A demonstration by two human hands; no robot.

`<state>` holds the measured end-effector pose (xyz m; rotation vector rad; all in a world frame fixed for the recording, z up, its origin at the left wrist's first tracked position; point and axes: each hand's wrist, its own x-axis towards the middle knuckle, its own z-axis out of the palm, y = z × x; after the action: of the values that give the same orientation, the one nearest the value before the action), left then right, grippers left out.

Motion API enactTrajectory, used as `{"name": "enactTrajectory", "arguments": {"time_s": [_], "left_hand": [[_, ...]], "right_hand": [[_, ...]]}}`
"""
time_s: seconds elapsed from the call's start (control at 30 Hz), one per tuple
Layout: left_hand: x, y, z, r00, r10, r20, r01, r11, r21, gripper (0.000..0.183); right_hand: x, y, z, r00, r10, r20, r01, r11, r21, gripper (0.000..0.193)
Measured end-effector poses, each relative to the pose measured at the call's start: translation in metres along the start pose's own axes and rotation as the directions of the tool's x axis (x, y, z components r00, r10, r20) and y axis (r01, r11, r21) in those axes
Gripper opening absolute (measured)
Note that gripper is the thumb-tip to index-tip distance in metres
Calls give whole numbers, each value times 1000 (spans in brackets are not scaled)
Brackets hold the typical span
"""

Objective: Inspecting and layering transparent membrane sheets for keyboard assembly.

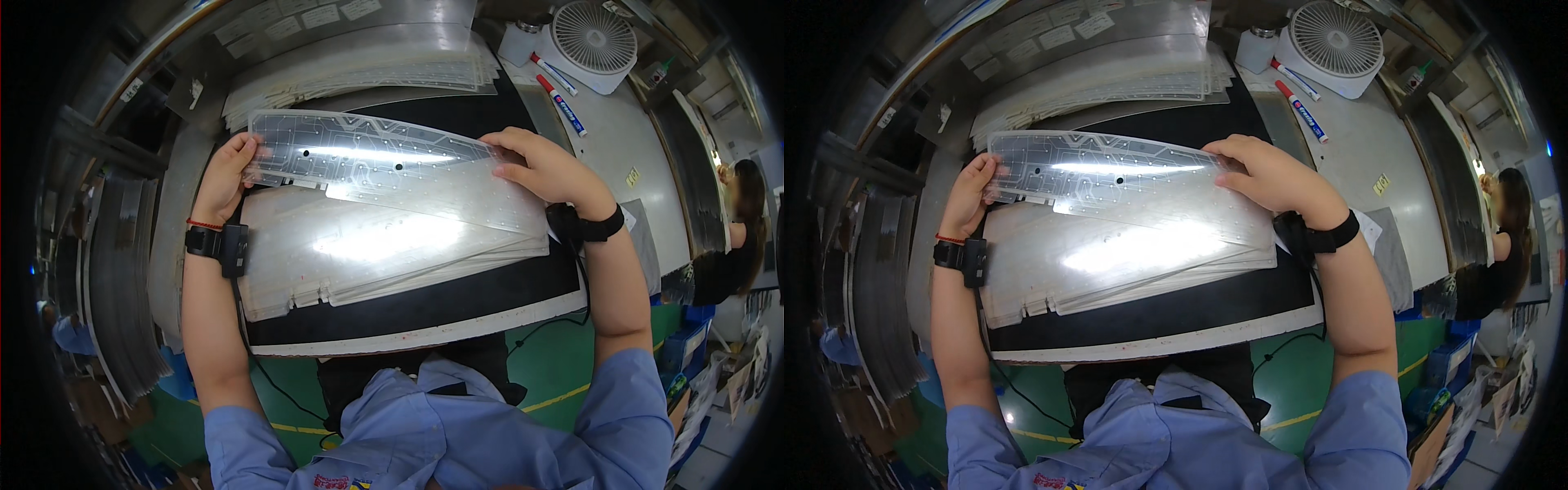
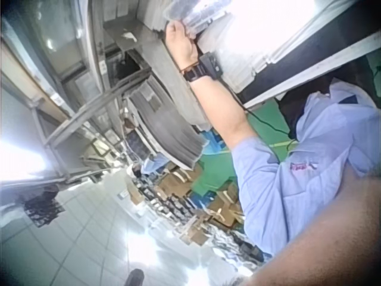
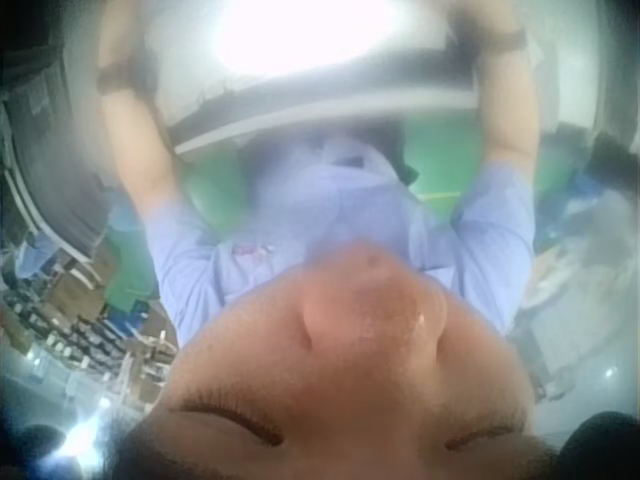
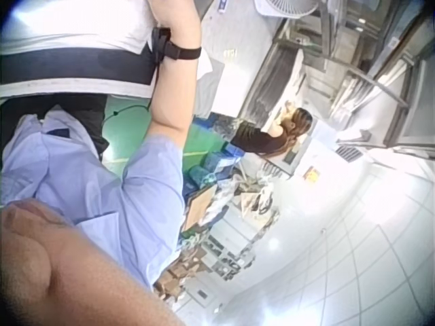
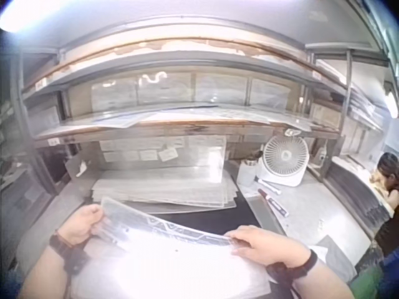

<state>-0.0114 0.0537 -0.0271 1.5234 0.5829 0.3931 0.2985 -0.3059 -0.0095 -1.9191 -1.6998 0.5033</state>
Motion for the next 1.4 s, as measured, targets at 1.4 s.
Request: {"name": "enactTrajectory", "arguments": {"time_s": [1.4], "left_hand": [[4, -1, -20, 950, 70, -304, -155, 951, -266, 35]], "right_hand": [[3, -19, -10, 995, 96, -8, -95, 992, 86, 32]]}}
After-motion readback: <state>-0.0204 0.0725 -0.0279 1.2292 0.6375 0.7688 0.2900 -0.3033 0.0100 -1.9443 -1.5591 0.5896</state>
